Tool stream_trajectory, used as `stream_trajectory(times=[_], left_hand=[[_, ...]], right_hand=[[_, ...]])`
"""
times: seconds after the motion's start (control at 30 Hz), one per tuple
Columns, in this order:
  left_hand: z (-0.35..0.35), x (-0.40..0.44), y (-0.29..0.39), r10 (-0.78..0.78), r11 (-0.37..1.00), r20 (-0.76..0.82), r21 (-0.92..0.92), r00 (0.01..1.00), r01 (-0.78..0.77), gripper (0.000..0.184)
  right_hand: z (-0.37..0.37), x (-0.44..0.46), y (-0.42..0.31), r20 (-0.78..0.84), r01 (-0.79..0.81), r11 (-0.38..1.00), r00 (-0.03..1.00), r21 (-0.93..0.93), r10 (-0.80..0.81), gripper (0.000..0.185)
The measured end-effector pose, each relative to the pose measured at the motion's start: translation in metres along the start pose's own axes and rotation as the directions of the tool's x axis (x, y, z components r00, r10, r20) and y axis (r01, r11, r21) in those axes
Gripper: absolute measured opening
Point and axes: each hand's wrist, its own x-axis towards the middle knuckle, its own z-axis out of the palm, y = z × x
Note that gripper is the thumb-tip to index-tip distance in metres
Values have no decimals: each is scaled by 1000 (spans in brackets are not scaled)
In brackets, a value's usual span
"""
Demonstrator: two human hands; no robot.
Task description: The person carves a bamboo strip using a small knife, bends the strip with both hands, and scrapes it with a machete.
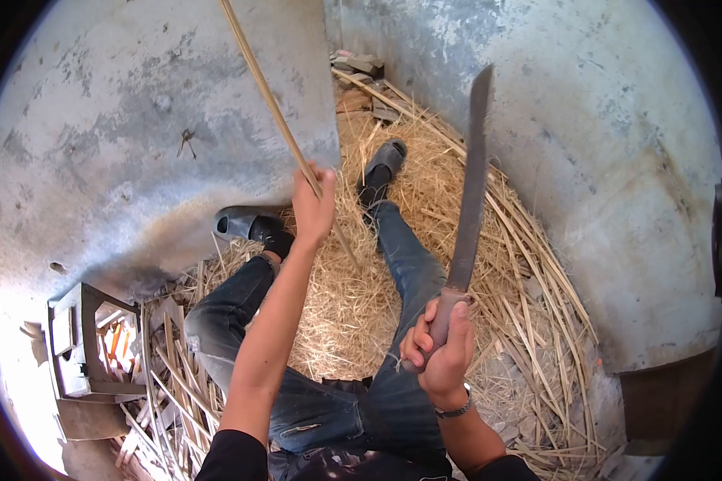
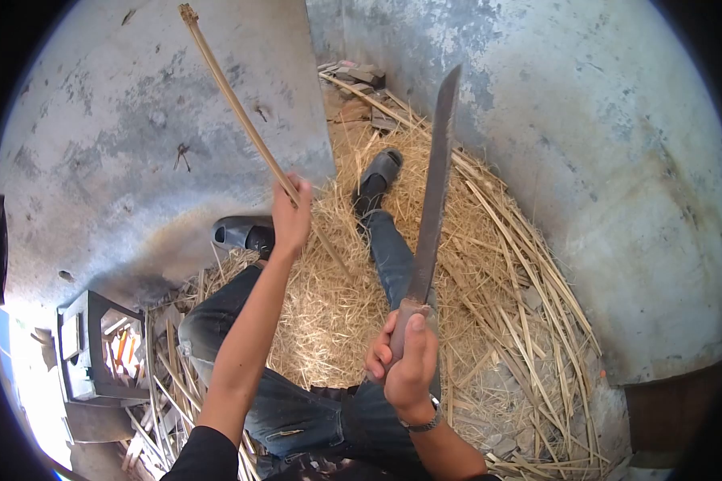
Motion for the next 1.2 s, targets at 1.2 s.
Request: stream_trajectory(times=[1.2], left_hand=[[-153, 58, 96, -655, 112, 526, 778, 543, -618, 34]], right_hand=[[-55, -2, 88, -159, -393, 890, 918, -232, 363, 23]])
